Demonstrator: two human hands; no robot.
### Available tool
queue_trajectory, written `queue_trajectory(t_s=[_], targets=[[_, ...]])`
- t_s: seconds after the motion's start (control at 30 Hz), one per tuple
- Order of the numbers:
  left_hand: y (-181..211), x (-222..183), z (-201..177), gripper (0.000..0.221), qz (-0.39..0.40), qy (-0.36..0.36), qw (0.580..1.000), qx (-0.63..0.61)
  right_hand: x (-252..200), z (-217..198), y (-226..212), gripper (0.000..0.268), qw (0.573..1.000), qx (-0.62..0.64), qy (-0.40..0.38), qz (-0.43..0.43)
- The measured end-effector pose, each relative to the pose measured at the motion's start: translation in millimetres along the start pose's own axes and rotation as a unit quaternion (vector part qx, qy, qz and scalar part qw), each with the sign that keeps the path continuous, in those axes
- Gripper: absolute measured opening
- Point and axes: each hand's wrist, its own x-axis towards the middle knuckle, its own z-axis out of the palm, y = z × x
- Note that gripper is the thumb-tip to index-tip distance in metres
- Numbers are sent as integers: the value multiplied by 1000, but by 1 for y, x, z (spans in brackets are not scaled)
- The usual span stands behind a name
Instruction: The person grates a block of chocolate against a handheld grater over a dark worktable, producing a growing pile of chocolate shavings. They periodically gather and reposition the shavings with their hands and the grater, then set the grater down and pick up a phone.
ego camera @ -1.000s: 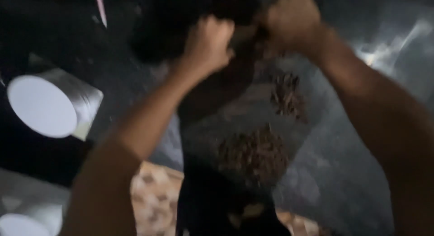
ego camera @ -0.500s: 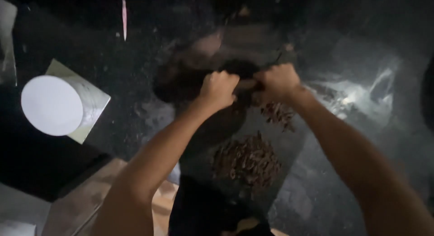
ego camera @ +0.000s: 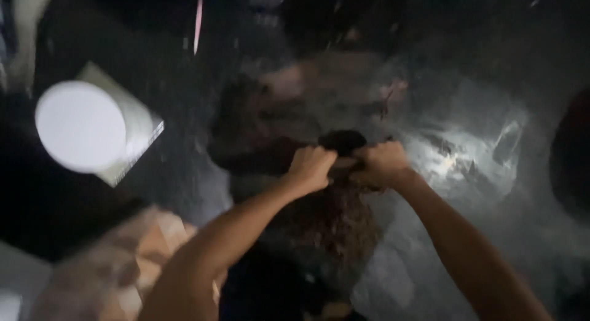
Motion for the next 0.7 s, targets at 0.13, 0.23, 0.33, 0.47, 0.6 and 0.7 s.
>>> queue_trajectory(t_s=[0.13,0.23,0.33,0.47,0.6,0.7], targets=[[-1,38,6,14,93,59,990,86,-16,51,30,44,984,25,173,-32],[16,97,15,3,256,244,930,100,-37,59,46,51,971,143,190,12],[38,203,-36,6,296,326,868,228,-10,24,83,46,916,156,352,112],[83,305,-66,12,304,358,825,316,8,0,128,42,848,232,444,173],[103,399,-72,8,335,390,797,317,37,-22,181,35,800,326,461,203],[76,429,-117,13,390,417,798,195,85,-43,212,42,819,280,451,219]])
